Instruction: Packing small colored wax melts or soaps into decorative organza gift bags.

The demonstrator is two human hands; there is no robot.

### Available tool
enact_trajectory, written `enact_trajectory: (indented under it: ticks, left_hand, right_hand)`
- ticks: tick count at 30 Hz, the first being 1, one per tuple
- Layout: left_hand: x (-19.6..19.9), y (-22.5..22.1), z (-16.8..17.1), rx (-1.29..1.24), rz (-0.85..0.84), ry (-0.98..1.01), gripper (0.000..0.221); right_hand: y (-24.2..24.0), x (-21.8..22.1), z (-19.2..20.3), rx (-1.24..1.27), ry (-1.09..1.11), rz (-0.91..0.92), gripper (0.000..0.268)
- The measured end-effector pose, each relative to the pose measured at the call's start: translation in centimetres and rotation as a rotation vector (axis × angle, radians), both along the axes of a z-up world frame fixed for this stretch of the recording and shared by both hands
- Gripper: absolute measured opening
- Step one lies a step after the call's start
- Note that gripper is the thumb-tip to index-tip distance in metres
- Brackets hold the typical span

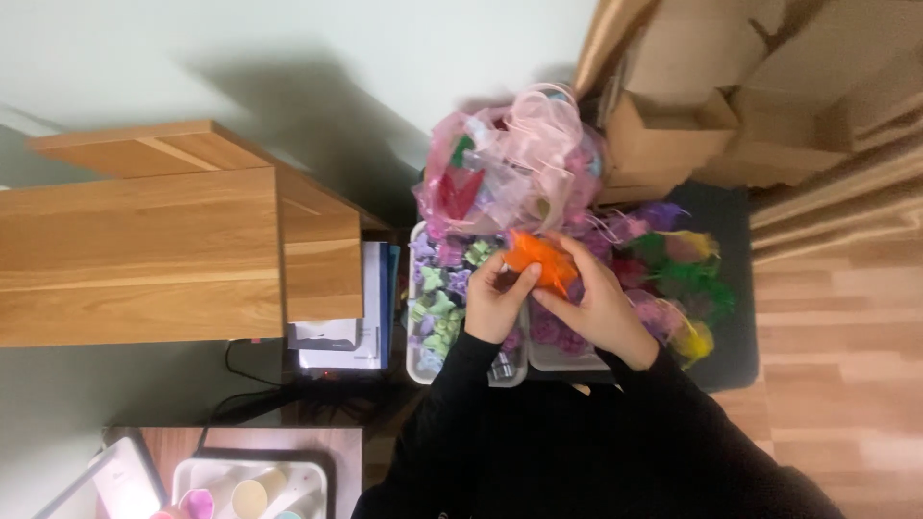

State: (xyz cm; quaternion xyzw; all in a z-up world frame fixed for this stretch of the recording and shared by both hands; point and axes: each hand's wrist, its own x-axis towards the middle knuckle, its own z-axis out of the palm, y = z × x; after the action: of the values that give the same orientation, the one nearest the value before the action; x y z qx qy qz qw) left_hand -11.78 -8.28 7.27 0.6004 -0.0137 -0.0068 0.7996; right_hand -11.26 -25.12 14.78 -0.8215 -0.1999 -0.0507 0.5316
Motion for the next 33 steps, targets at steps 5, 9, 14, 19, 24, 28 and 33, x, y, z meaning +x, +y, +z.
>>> enact_trajectory:
  ticks: [5,9,14,19,24,28,33]
  left_hand:
    - [-1.6,-1.4,-1.1,0.005,-0.105,0.083,0.016]
    - [-2.3,-2.5,0.1,-0.002,-0.145,0.063,0.021]
    - [-3.3,-3.5,2.4,0.076,-0.128,-0.031,0.021]
    - [-4.5,-4.2,-1.9,-0.012,-0.084,-0.043,0.026]
    - [-5.5,-4.6,1.6,0.059,-0.077,0.026,0.038]
    - [-6.4,-3.9,2.1,0.288,-0.102,-0.039,0.049]
    - [-7.2,-3.4,1.6,0.457,-0.09,-0.114,0.052]
  right_hand:
    - [-4.0,-2.0,-2.0,0.045,0.051,-0.071,0.045]
    - [-6.9,-3.4,-5.9,0.248,0.169,-0.062,0.024]
    - [-9.4,-4.3,-9.2,0.334,0.505,-0.248,0.025]
    - [-8.7,-4.2,-5.0,0.467,0.354,-0.08,0.025]
    - [-8.3,-4.9,-1.0,0.358,0.118,-0.055,0.04]
    - [-8.2,-5.3,-0.7,0.09,0.066,-0.069,0.034]
    - [-7.6,-6.0,-0.8,-0.082,-0.158,-0.079,0.02]
